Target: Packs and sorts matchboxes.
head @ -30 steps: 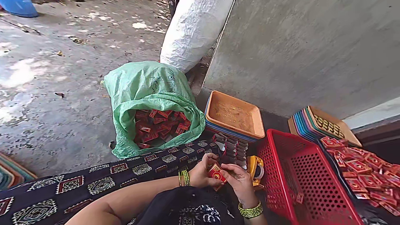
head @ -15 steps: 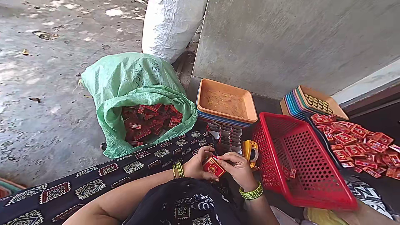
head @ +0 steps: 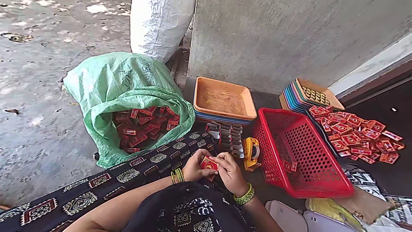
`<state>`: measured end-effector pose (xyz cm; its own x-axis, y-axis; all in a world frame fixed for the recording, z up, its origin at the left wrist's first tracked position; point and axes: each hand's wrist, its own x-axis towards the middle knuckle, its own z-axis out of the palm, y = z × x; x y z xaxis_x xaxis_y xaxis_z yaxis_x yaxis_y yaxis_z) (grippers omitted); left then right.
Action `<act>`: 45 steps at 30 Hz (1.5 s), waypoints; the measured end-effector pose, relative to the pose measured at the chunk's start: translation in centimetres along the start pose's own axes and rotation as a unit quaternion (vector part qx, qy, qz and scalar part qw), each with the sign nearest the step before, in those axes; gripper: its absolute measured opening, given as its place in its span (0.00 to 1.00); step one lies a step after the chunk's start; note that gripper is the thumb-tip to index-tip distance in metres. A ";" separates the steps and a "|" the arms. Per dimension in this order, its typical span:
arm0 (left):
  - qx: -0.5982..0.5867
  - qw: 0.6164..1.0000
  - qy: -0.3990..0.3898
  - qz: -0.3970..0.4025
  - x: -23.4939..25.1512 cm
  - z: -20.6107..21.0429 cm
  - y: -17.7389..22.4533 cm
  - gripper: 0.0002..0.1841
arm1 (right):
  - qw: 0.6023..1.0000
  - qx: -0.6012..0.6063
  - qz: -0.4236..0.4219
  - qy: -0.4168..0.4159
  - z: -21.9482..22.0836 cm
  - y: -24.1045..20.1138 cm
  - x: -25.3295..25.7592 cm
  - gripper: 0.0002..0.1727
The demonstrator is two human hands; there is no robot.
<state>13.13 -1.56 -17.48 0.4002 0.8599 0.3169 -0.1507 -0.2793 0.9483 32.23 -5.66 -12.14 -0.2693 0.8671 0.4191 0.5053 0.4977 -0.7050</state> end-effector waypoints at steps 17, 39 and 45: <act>0.010 1.000 -0.007 0.024 0.6 -0.5 -0.3 0.25 | 0.983 0.165 0.027 0.078 0.6 1.5 -2.1 0.20; 0.073 0.996 -0.016 -0.044 1.0 -1.2 -0.4 0.15 | 0.798 -0.080 0.568 0.185 -13.0 22.6 -7.1 0.26; 0.070 0.996 -0.011 -0.048 1.0 -1.2 -0.4 0.14 | 0.753 0.044 0.599 0.270 -12.5 19.4 -8.5 0.15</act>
<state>12.46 -0.06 -17.53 0.4267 0.8762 0.2239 0.0156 -0.2547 0.9669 54.59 -3.63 -22.22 0.7201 0.5717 -0.3932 0.0573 -0.6137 -0.7874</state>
